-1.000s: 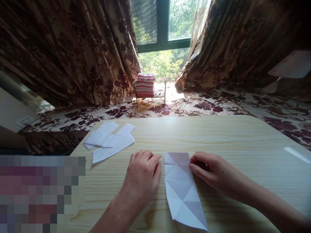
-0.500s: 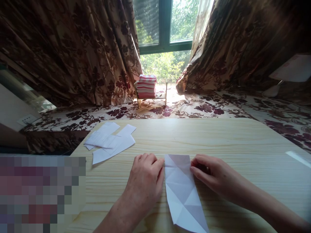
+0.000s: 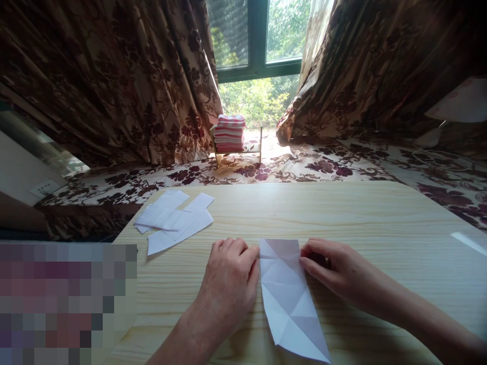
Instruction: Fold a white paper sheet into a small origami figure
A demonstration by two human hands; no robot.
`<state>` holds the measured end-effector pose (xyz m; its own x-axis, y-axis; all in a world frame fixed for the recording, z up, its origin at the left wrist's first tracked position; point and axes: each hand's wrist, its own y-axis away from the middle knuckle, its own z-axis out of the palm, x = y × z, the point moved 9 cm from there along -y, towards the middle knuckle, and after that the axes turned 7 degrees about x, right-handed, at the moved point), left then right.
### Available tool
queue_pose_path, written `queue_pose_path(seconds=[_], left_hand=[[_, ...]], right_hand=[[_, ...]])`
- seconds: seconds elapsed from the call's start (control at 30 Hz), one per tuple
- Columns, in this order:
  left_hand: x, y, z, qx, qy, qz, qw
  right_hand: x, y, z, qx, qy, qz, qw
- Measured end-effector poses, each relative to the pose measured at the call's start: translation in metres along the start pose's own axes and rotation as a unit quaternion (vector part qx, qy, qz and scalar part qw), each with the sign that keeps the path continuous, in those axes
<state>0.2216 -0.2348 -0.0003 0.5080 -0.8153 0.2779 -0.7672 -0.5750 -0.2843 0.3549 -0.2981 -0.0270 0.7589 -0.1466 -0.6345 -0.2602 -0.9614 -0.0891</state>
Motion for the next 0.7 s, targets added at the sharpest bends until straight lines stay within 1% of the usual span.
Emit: queue_pose_path(seconds=[0.27,0.33,0.4,0.43,0.47,0.57,0.63,0.7], left_hand=[[0.001,-0.001,0.000,0.010,0.014,0.010,1.000],[0.007,-0.001,-0.003,0.030,0.030,0.026,0.999],[0.017,0.002,-0.007,0.049,0.053,0.051,0.996],[0.024,0.004,-0.007,0.049,0.067,0.063,0.995],[0.032,0.006,-0.006,0.039,0.079,0.077,0.993],[0.050,0.013,0.007,-0.036,0.088,0.085,0.992],[0.056,0.016,0.017,-0.090,0.077,0.078,0.990],[0.057,0.017,0.023,-0.127,0.053,0.079,0.987]], right_hand=[[0.001,-0.001,0.000,0.001,0.005,0.004,1.000],[0.000,-0.001,-0.001,0.004,0.005,0.000,1.000],[0.000,-0.002,-0.001,0.005,0.004,-0.003,1.000],[0.000,-0.002,-0.001,0.005,0.003,-0.001,1.000],[0.001,-0.002,-0.001,0.006,0.004,0.000,1.000],[0.001,-0.002,-0.001,0.009,0.003,-0.002,1.000],[0.001,-0.002,-0.001,0.008,0.002,-0.005,1.000],[0.001,-0.001,-0.002,0.006,0.003,-0.005,1.000]])
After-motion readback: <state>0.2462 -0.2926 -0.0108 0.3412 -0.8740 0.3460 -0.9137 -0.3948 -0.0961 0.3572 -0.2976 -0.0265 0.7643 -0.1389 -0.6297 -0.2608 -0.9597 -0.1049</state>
